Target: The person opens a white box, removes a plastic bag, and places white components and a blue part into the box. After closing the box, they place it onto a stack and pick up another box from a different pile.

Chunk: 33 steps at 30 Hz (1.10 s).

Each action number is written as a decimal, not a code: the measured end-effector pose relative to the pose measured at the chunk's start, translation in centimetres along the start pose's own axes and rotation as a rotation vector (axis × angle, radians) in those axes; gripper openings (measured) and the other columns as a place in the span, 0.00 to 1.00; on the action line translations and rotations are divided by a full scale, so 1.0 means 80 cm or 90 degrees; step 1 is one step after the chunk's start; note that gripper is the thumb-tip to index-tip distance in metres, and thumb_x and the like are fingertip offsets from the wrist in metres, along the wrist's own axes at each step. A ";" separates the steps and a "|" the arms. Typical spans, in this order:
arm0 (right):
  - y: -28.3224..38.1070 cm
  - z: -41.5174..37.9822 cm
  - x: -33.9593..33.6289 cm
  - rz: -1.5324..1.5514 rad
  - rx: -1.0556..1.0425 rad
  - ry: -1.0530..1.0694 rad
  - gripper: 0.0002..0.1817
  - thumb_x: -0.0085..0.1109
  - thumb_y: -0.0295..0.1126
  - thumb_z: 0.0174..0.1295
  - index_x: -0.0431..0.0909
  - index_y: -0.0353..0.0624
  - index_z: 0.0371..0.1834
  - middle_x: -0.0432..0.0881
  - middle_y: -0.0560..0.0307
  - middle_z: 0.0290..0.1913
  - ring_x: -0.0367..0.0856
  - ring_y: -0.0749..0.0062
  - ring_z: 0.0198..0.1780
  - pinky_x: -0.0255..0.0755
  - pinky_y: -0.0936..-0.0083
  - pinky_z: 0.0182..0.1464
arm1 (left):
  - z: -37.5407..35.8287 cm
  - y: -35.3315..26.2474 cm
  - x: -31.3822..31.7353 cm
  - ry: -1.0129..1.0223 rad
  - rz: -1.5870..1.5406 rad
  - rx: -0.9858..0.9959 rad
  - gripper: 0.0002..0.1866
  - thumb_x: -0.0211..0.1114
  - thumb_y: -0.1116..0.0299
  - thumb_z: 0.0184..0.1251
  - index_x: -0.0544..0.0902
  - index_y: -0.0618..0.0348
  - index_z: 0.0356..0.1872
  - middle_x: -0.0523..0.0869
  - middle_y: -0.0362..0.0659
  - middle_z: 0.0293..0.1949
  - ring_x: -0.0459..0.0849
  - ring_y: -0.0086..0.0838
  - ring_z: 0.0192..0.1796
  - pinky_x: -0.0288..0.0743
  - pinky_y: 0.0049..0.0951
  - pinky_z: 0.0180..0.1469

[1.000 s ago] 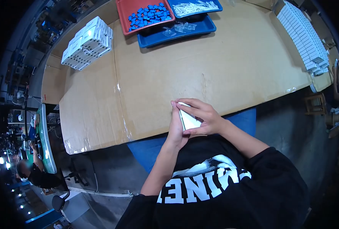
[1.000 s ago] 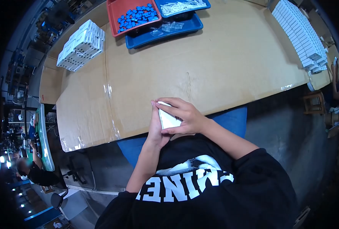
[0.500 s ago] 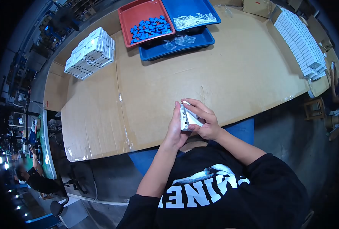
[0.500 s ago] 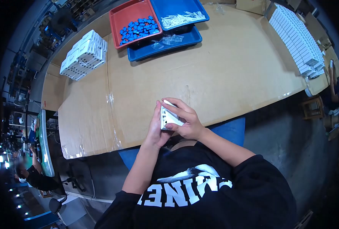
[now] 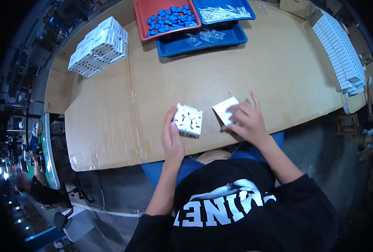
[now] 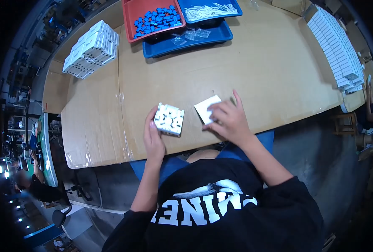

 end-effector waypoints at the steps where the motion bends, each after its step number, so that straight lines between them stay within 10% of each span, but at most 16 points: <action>1: 0.002 -0.013 0.001 -0.002 -0.003 0.049 0.23 0.80 0.53 0.49 0.82 0.48 0.35 0.86 0.62 0.51 0.83 0.64 0.57 0.48 0.29 0.80 | -0.007 -0.013 -0.013 0.001 0.139 0.063 0.23 0.47 0.63 0.87 0.74 0.59 0.74 0.74 0.56 0.74 0.73 0.47 0.76 0.61 0.46 0.79; 7: 0.011 -0.045 0.012 0.018 0.052 0.131 0.24 0.74 0.54 0.59 0.87 0.49 0.49 0.83 0.59 0.59 0.80 0.60 0.63 0.48 0.31 0.81 | -0.060 -0.013 0.022 0.324 0.476 0.138 0.27 0.59 0.61 0.79 0.74 0.47 0.77 0.64 0.51 0.81 0.60 0.54 0.83 0.46 0.66 0.81; 16: -0.034 0.070 0.035 -0.022 0.098 0.091 0.17 0.67 0.45 0.70 0.87 0.44 0.50 0.83 0.54 0.60 0.79 0.56 0.65 0.51 0.34 0.79 | 0.058 -0.013 0.064 0.214 0.507 0.134 0.29 0.59 0.53 0.80 0.73 0.46 0.78 0.65 0.51 0.80 0.56 0.52 0.84 0.46 0.64 0.82; 22: -0.085 0.205 0.028 0.000 0.087 0.009 0.15 0.66 0.39 0.69 0.87 0.39 0.50 0.85 0.49 0.58 0.79 0.53 0.65 0.68 0.60 0.74 | 0.069 -0.019 0.063 0.113 0.493 0.217 0.21 0.61 0.55 0.78 0.83 0.50 0.66 0.76 0.48 0.70 0.68 0.47 0.75 0.53 0.56 0.78; 27: -0.145 0.302 0.081 -0.067 0.060 0.170 0.40 0.58 0.64 0.71 0.81 0.32 0.64 0.69 0.40 0.78 0.63 0.48 0.81 0.64 0.53 0.78 | 0.073 -0.017 0.047 0.073 0.404 0.204 0.16 0.67 0.60 0.74 0.88 0.51 0.57 0.81 0.46 0.63 0.72 0.44 0.71 0.58 0.51 0.74; 33: -0.169 0.342 0.107 -0.127 0.104 0.309 0.54 0.45 0.77 0.69 0.80 0.26 0.65 0.67 0.39 0.79 0.60 0.47 0.83 0.62 0.53 0.80 | 0.074 -0.020 0.046 0.057 0.398 0.195 0.13 0.68 0.64 0.72 0.89 0.50 0.54 0.82 0.45 0.61 0.74 0.42 0.69 0.59 0.46 0.72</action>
Point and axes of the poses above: each hand's wrist, its own z-axis towards the middle knuckle, its own x-axis out of the palm, y = z × x, the point moved 9 cm from there along z, towards the middle knuckle
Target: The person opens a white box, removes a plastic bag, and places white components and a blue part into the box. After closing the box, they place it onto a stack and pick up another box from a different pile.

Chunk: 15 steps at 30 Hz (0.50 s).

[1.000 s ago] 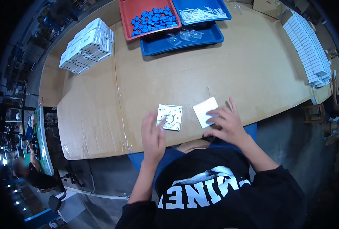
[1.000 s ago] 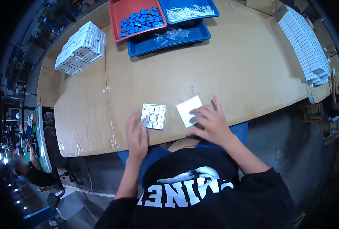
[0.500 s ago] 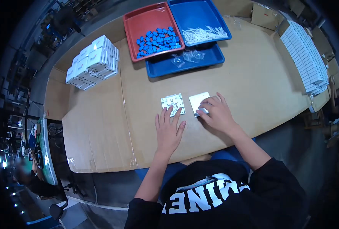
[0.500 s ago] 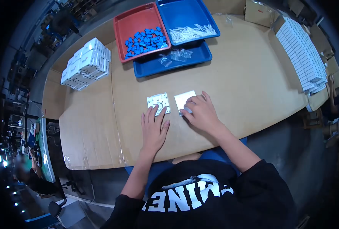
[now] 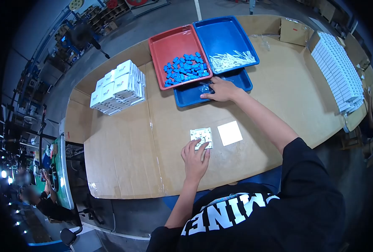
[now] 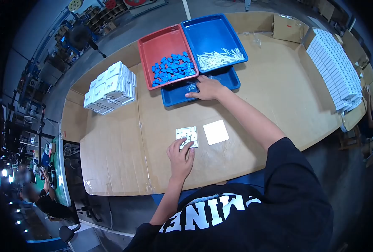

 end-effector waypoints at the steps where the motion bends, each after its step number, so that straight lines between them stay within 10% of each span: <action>1: -0.006 0.006 0.003 -0.006 0.012 0.006 0.54 0.46 0.77 0.68 0.81 0.26 0.63 0.68 0.38 0.78 0.62 0.47 0.82 0.63 0.53 0.80 | 0.001 0.001 -0.001 -0.003 0.002 0.000 0.13 0.68 0.64 0.72 0.89 0.50 0.54 0.82 0.45 0.61 0.74 0.42 0.69 0.59 0.46 0.72; 6: -0.011 0.004 0.000 -0.042 -0.034 -0.047 0.46 0.43 0.71 0.75 0.85 0.29 0.56 0.79 0.39 0.67 0.75 0.48 0.72 0.71 0.53 0.72 | -0.001 0.003 0.002 0.015 -0.001 -0.005 0.15 0.68 0.63 0.72 0.89 0.48 0.56 0.81 0.45 0.63 0.73 0.42 0.71 0.59 0.48 0.73; 13: 0.013 -0.065 -0.068 0.124 -0.213 -0.213 0.10 0.65 0.33 0.70 0.85 0.39 0.46 0.86 0.47 0.48 0.86 0.50 0.53 0.80 0.59 0.55 | 0.000 -0.003 -0.012 -0.027 -0.014 0.020 0.15 0.69 0.65 0.70 0.90 0.49 0.57 0.81 0.46 0.63 0.74 0.45 0.71 0.61 0.51 0.73; 15: 0.007 -0.090 -0.081 0.447 -0.112 -0.179 0.08 0.65 0.31 0.71 0.84 0.37 0.46 0.86 0.53 0.46 0.87 0.62 0.49 0.81 0.64 0.52 | 0.002 0.004 -0.018 -0.069 -0.118 -0.019 0.16 0.69 0.65 0.69 0.89 0.52 0.56 0.81 0.48 0.64 0.73 0.48 0.71 0.63 0.50 0.74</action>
Point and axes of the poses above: each hand's wrist, its own z-axis towards the middle knuckle, its own x-axis out of the palm, y = z × x, the point moved 9 cm from there along z, towards the middle knuckle
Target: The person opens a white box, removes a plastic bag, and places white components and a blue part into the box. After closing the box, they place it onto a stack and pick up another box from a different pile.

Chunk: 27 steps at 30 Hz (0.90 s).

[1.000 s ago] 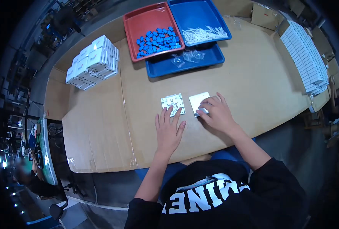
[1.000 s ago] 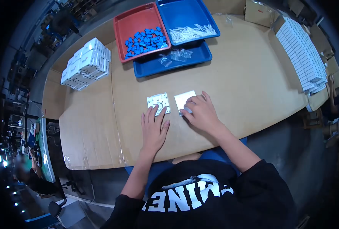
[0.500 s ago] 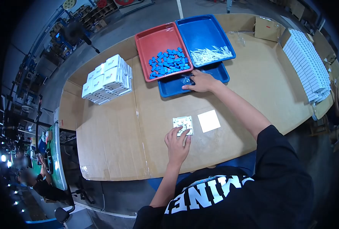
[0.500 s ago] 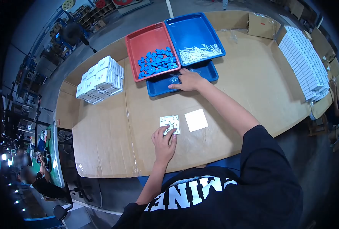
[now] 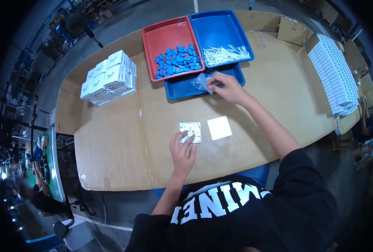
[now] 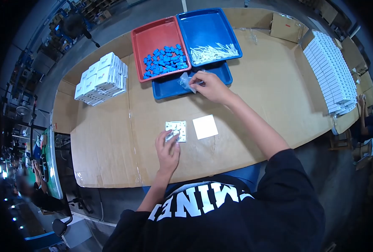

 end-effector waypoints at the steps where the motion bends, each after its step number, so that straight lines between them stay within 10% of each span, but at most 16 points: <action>1: 0.002 -0.016 0.002 0.056 0.087 0.030 0.09 0.65 0.24 0.70 0.82 0.36 0.51 0.85 0.57 0.45 0.86 0.75 0.46 0.82 0.72 0.51 | 0.012 -0.005 -0.006 -0.028 -0.054 -0.042 0.14 0.66 0.67 0.74 0.88 0.57 0.55 0.82 0.49 0.63 0.80 0.42 0.65 0.72 0.42 0.68; 7: 0.040 -0.106 0.052 0.497 0.174 0.116 0.23 0.66 0.19 0.68 0.73 0.37 0.66 0.84 0.59 0.45 0.86 0.79 0.47 0.82 0.78 0.50 | 0.086 -0.018 0.055 0.077 -0.693 -0.371 0.18 0.60 0.59 0.85 0.88 0.67 0.49 0.88 0.42 0.44 0.86 0.21 0.43 0.79 0.23 0.48; 18: 0.017 -0.171 0.052 0.554 0.310 -0.202 0.24 0.67 0.20 0.69 0.74 0.35 0.67 0.86 0.55 0.47 0.88 0.76 0.48 0.83 0.80 0.51 | 0.087 -0.030 0.043 -0.055 -0.390 -0.274 0.12 0.67 0.65 0.81 0.89 0.65 0.46 0.84 0.33 0.29 0.74 0.13 0.29 0.68 0.18 0.32; 27: 0.004 -0.165 0.101 0.658 0.415 -0.014 0.06 0.68 0.26 0.70 0.84 0.35 0.45 0.87 0.54 0.45 0.89 0.71 0.47 0.87 0.73 0.52 | 0.082 0.018 0.026 -0.078 -0.474 -0.390 0.12 0.68 0.64 0.81 0.86 0.65 0.40 0.81 0.31 0.30 0.73 0.10 0.32 0.66 0.17 0.33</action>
Point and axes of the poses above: each hand's wrist, its own z-axis towards the middle knuckle, its own x-axis out of the palm, y = z × x, the point moved 9 cm from there along z, towards the middle knuckle
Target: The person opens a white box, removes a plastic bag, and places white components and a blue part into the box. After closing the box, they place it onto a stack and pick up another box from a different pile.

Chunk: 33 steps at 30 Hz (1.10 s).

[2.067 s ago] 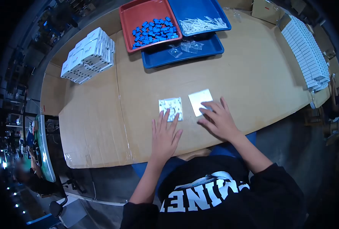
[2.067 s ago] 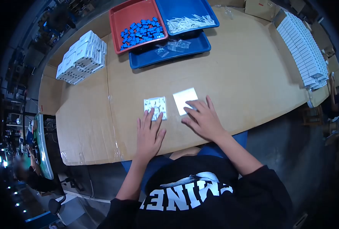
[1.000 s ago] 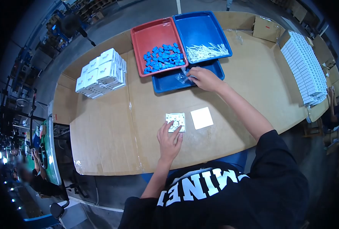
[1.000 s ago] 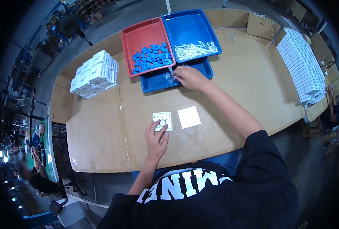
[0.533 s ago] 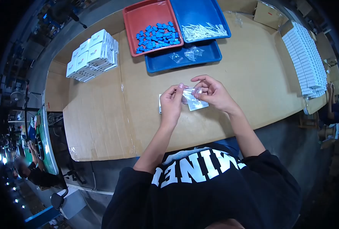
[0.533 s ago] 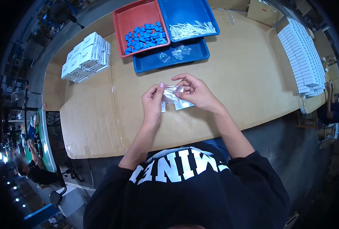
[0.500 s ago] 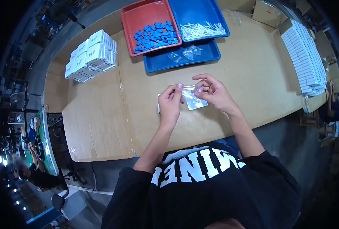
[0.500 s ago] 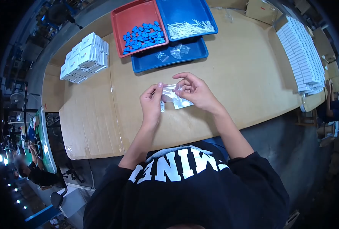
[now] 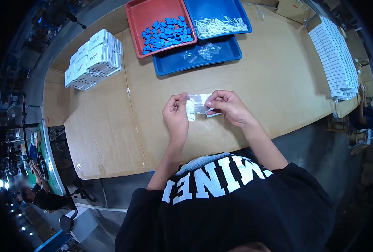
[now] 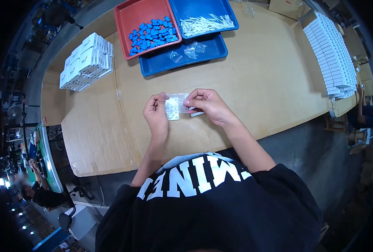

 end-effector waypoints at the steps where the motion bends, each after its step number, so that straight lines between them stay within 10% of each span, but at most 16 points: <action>1: -0.002 0.003 0.002 -0.003 0.003 0.001 0.06 0.68 0.26 0.70 0.84 0.35 0.45 0.87 0.54 0.45 0.89 0.71 0.47 0.87 0.73 0.52 | 0.002 0.010 -0.003 -0.002 -0.021 -0.042 0.12 0.68 0.65 0.80 0.85 0.65 0.39 0.81 0.31 0.32 0.74 0.11 0.35 0.67 0.18 0.35; 5: -0.002 0.013 0.008 -0.013 -0.003 -0.035 0.06 0.69 0.26 0.70 0.84 0.36 0.43 0.88 0.55 0.43 0.90 0.71 0.44 0.88 0.75 0.49 | -0.002 -0.031 -0.030 -0.171 0.113 0.213 0.09 0.72 0.67 0.75 0.84 0.62 0.39 0.83 0.36 0.36 0.78 0.17 0.41 0.70 0.22 0.40; 9: 0.007 0.012 0.015 0.027 -0.016 -0.070 0.05 0.70 0.25 0.70 0.84 0.36 0.42 0.88 0.54 0.43 0.90 0.72 0.41 0.88 0.77 0.47 | -0.029 -0.082 0.028 0.146 0.392 0.419 0.14 0.80 0.65 0.59 0.85 0.58 0.41 0.88 0.42 0.41 0.84 0.33 0.43 0.72 0.36 0.50; 18: 0.017 0.011 0.004 -0.181 -0.092 -0.145 0.06 0.70 0.24 0.69 0.85 0.33 0.43 0.90 0.53 0.41 0.89 0.76 0.40 0.85 0.80 0.44 | -0.015 -0.039 0.028 0.148 0.312 0.253 0.07 0.76 0.71 0.64 0.85 0.59 0.38 0.87 0.40 0.35 0.83 0.29 0.33 0.74 0.32 0.46; 20: 0.033 0.005 0.014 -0.329 -0.188 -0.168 0.06 0.70 0.24 0.69 0.85 0.33 0.44 0.90 0.53 0.40 0.89 0.75 0.38 0.83 0.78 0.41 | -0.014 -0.018 0.000 -0.025 0.184 0.132 0.05 0.73 0.73 0.68 0.83 0.61 0.37 0.85 0.42 0.33 0.82 0.26 0.32 0.76 0.31 0.40; 27: 0.064 -0.022 0.048 -0.473 -0.375 -0.273 0.10 0.59 0.18 0.69 0.86 0.35 0.49 0.87 0.49 0.43 0.88 0.65 0.37 0.82 0.73 0.42 | -0.047 -0.037 0.028 0.031 0.190 0.257 0.07 0.66 0.72 0.77 0.81 0.66 0.39 0.85 0.40 0.34 0.81 0.22 0.34 0.75 0.23 0.41; 33: 0.059 -0.027 0.065 -0.550 -0.492 -0.040 0.16 0.60 0.14 0.65 0.86 0.36 0.54 0.85 0.51 0.50 0.88 0.65 0.48 0.82 0.73 0.47 | -0.016 0.049 0.017 0.134 -0.068 -0.175 0.16 0.61 0.58 0.84 0.84 0.62 0.44 0.87 0.40 0.39 0.83 0.21 0.37 0.78 0.25 0.43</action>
Point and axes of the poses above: each hand's wrist, its own z-axis towards the middle knuckle, its own x-axis out of the palm, y = z × x, the point moved 9 cm from there along z, towards the middle knuckle
